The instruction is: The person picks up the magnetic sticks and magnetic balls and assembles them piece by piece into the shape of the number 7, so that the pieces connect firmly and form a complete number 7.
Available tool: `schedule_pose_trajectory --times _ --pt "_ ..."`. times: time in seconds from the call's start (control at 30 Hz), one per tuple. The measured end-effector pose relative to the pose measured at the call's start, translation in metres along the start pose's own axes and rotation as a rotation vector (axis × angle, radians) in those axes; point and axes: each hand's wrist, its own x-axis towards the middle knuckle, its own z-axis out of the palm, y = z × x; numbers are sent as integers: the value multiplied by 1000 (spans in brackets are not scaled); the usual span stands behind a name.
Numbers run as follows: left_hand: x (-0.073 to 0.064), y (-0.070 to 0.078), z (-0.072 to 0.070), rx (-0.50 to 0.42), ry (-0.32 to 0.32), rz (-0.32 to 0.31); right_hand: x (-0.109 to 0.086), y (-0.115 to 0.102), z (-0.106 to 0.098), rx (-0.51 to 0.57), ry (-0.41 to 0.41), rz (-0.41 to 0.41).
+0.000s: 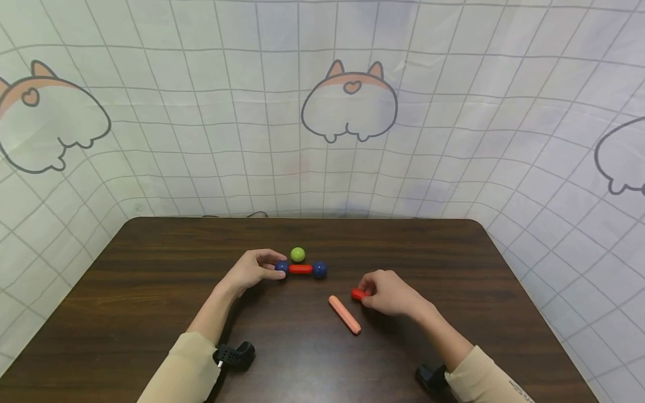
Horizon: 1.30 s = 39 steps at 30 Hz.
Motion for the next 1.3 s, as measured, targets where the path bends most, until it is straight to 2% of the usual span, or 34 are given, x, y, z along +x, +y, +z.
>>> schedule_pose_trajectory --times 0.73,1.3 --pt "-2 0 0 7 8 4 9 -21 0 33 117 -36" --pt "-3 -1 0 5 14 1 21 -38 10 63 177 -66"
